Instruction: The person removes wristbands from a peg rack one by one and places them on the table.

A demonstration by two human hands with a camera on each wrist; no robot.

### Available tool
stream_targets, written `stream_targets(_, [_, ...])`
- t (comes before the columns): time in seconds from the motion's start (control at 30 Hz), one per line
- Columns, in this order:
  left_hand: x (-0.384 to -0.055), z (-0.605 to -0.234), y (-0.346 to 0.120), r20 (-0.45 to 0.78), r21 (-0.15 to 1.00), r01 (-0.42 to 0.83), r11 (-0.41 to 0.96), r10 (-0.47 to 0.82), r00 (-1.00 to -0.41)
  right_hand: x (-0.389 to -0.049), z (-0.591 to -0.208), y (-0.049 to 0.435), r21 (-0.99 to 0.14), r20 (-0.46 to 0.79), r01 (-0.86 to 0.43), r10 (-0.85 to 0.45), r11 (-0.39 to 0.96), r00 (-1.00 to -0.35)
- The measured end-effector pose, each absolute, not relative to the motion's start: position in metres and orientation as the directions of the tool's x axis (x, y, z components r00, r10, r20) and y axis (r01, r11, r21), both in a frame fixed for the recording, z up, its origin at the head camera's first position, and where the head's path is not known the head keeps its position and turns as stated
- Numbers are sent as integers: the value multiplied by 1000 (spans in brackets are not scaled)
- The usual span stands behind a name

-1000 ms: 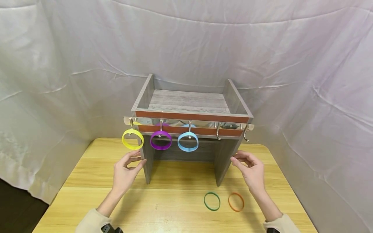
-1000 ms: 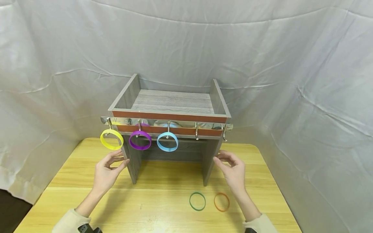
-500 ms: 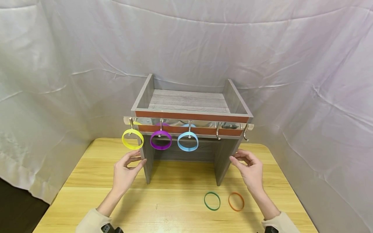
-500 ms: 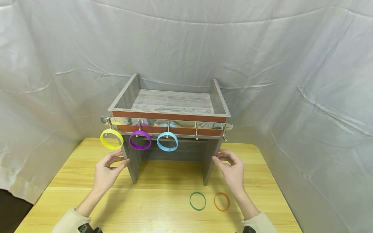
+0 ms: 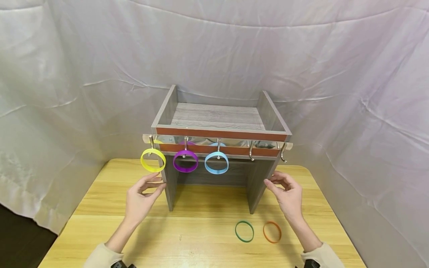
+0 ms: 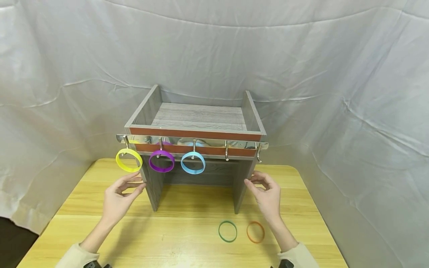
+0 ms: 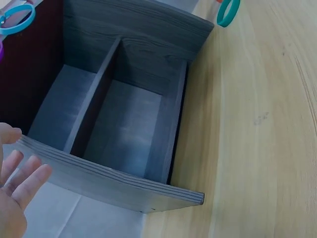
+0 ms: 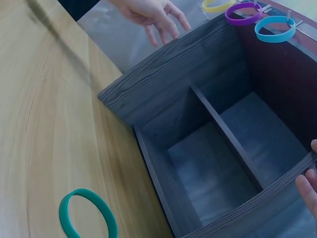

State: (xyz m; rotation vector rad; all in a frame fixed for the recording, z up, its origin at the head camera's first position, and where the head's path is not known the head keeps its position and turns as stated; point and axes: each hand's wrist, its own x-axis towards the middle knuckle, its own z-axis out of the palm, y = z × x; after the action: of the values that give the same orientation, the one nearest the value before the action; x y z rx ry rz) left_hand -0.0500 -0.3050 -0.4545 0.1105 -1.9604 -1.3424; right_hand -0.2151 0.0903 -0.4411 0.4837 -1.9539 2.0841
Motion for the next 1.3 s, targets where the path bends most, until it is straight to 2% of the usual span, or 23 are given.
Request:
stream_targets(0.2, [-40, -443, -310, 513, 840, 301, 451, -479, -712, -216, -441, 91, -912, 408, -405, -50, -60, -911])
stream_targets(0.5, [-28, -418, -316, 540, 828, 342, 443, -469, -699, -216, -442, 91, -911, 412, -409, -51, -64, -910])
stream_targets(0.83, [-27, -397, -328, 599, 801, 513, 308, -401, -694, -217, -444, 90, -909, 415, -411, -46, -69, -909])
stream_targets(1.3, [-35, -374, -335, 588, 809, 489, 325, -422, -690, -217, -443, 90, -909, 415, -412, -48, -67, -909])
